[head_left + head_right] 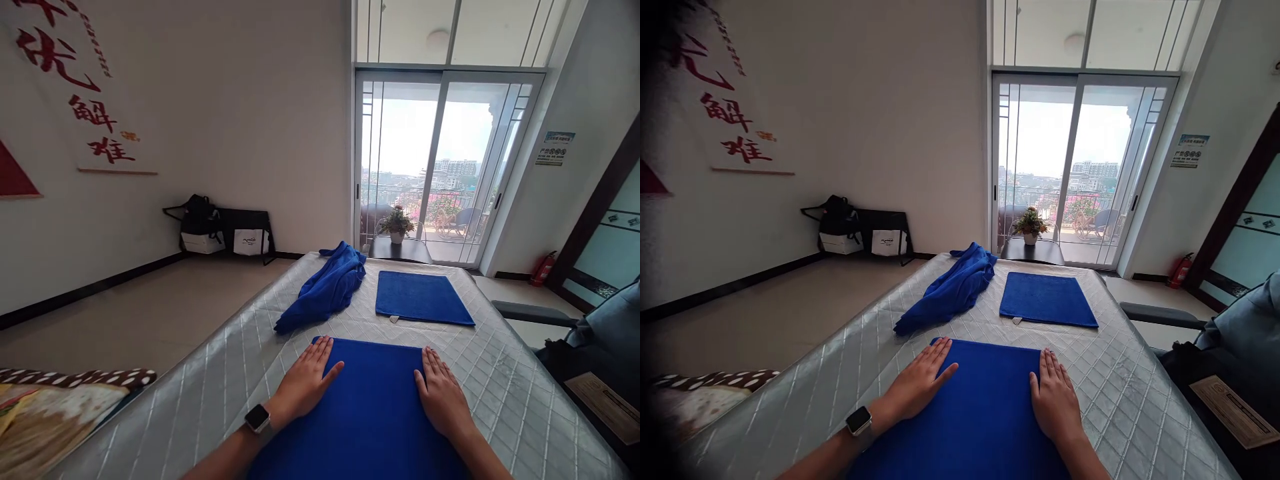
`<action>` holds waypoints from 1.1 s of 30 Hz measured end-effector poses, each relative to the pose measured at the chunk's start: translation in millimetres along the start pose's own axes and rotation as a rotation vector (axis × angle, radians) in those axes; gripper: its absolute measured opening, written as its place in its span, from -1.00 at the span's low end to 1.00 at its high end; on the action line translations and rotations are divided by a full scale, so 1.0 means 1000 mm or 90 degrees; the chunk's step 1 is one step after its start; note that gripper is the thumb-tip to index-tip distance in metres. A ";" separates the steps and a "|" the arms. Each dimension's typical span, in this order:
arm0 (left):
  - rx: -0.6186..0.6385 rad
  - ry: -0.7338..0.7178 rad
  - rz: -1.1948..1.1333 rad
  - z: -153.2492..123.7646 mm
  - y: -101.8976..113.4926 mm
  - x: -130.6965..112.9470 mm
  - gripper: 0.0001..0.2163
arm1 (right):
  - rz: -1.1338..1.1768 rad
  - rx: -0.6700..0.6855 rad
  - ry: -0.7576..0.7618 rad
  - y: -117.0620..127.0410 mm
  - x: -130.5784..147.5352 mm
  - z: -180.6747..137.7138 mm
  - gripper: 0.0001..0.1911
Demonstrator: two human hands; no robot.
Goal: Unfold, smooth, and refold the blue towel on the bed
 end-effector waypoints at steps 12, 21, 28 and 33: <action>-0.013 0.023 -0.040 -0.006 0.009 0.001 -0.26 | -0.015 -0.010 0.005 -0.004 -0.003 0.003 -0.29; -0.039 0.012 -0.033 -0.007 0.010 0.000 -0.23 | -0.069 0.004 0.002 0.008 0.007 -0.009 -0.32; -0.036 0.016 -0.040 -0.005 0.004 0.005 -0.24 | -0.045 0.036 -0.013 -0.003 0.012 -0.033 -0.30; -0.052 0.004 -0.028 -0.004 0.001 0.007 -0.28 | -0.036 0.053 -0.026 -0.001 0.013 -0.034 -0.29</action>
Point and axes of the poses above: each hand's wrist, its own z-axis towards the middle knuckle, its own y-axis out of the back of the hand, x = y × z, the point moved 9 cm from there along z, towards the middle knuckle, and after that the axes turned 8 degrees about -z, right-handed, at the moved point
